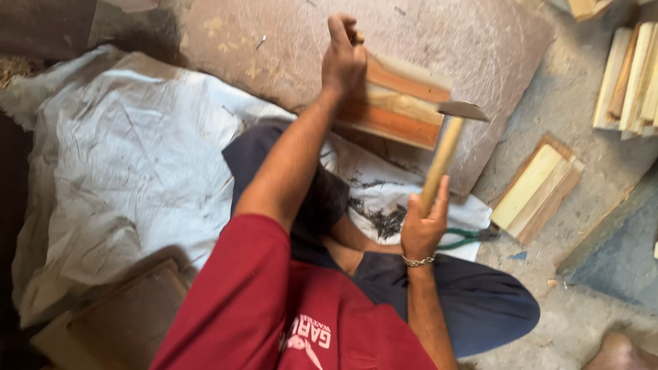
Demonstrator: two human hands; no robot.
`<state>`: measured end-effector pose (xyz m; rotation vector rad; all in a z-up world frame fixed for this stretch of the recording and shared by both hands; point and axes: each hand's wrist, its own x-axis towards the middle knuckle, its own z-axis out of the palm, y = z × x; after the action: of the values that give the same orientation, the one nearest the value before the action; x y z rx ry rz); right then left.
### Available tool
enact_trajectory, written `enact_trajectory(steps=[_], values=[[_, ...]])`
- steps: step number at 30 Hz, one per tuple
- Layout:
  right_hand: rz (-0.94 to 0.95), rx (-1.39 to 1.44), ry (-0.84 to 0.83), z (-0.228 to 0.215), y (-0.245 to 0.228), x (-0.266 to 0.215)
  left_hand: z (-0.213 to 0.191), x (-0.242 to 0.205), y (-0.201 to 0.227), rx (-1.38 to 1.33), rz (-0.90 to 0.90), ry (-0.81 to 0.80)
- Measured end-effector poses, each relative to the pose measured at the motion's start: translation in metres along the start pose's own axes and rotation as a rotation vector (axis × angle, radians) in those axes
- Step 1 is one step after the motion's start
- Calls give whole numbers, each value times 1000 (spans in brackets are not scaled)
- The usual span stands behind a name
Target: The person assembles small wooden boxes by nailing wooden planks together using a hammer and nails. They repeatedly position planks, hammer nails, and flip the partially assembled boxes to secure all sides.
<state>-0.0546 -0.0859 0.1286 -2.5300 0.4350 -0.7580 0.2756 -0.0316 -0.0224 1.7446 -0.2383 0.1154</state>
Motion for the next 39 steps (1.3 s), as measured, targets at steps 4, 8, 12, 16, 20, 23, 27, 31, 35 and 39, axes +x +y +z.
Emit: enact_trajectory(steps=[4,8,12,16,20,23,27,31,35,39], values=[[799,448,-51,-9,26,-24,-28,15,-14,-667,-357,-47],[943,533,-98,1,42,-36,-66,-16,-12,12,2,73],[880,751,-141,22,44,-48,-88,-56,6,551,19,-261],[885,838,-134,27,48,-57,-100,-54,54,412,-145,-275],[857,830,-166,31,51,-54,-101,-31,135,-11,-172,-458],[887,851,-223,24,49,-54,-82,-20,208,275,206,-404],[873,963,-230,32,42,-52,-67,-15,264,719,196,-769],[787,787,-202,14,29,-61,-67,-20,262,825,320,-752],[321,426,-140,-36,8,-20,-62,1,257,824,225,-769],[195,256,24,-114,-22,18,-61,5,248,854,276,-697]])
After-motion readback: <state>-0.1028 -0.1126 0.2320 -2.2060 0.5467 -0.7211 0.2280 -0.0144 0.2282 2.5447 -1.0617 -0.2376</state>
